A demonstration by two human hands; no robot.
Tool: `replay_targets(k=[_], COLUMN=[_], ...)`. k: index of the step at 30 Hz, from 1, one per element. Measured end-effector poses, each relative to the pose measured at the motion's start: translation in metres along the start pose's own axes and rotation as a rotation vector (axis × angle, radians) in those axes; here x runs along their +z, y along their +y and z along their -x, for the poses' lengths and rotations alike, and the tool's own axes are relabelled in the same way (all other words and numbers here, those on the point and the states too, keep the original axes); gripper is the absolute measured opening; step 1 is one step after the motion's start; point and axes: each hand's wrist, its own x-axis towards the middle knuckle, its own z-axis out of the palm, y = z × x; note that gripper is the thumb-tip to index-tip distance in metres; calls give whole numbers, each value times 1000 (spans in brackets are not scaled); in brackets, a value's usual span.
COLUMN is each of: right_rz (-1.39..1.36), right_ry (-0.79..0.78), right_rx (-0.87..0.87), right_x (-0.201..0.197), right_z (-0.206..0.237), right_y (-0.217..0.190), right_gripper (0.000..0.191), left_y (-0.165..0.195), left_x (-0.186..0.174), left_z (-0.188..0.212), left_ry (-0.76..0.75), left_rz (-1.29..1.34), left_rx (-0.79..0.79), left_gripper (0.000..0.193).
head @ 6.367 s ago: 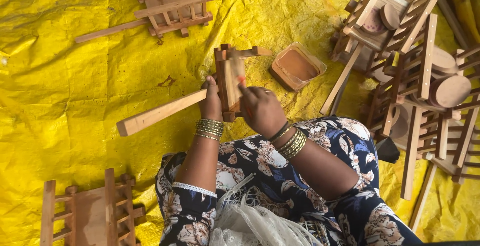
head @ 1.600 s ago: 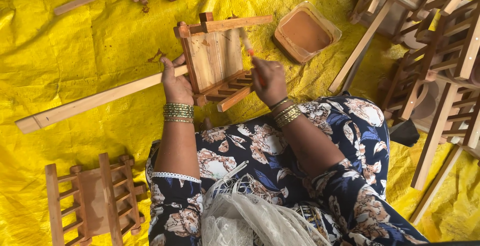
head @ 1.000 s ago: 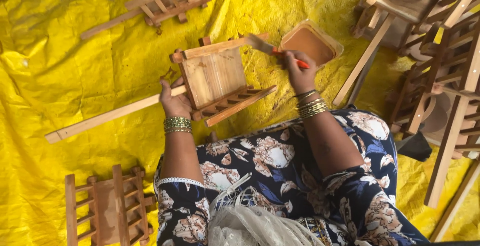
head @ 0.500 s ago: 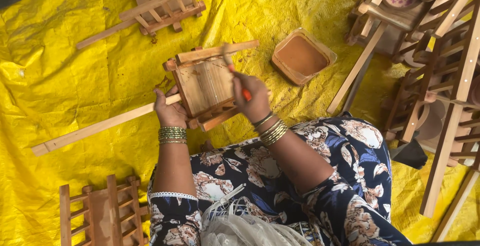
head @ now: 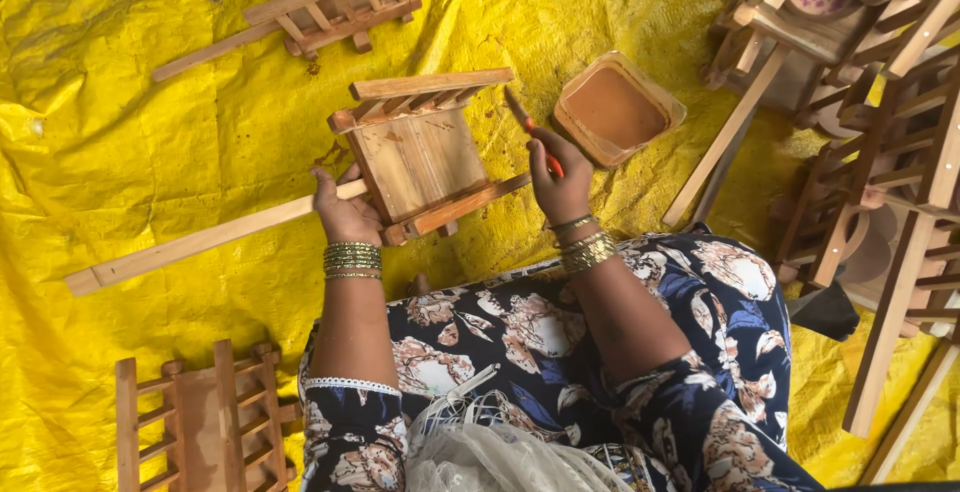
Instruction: The person sits on a tarp-covered floor and applies a brown stain or varnish with a brush to small wooden chairs, holding each chair steady with one hand while brushing its surfaces. They dip the brush into a plastic container of stain and rotate the chair to coat different sides.
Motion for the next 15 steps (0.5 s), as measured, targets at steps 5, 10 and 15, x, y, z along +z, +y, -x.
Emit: replay_targets(k=[5,10,15], right_rz=[-14,-169,3], right_ry=[-295,-542,-582], right_rx=[-370,-536,-850], right_x=[-12,-13,-17], right_z=[-3,-63,-110], right_y=[-27,-75,-106], right_gripper=[21,20,13], left_y=[2,3,6], left_x=[2,2,5], left_z=[-1,-5,-2], left_ry=[-4,-34,-47], left_rz=[6,41,3], left_rx=[-26,-34,35], left_gripper=[71,75,70])
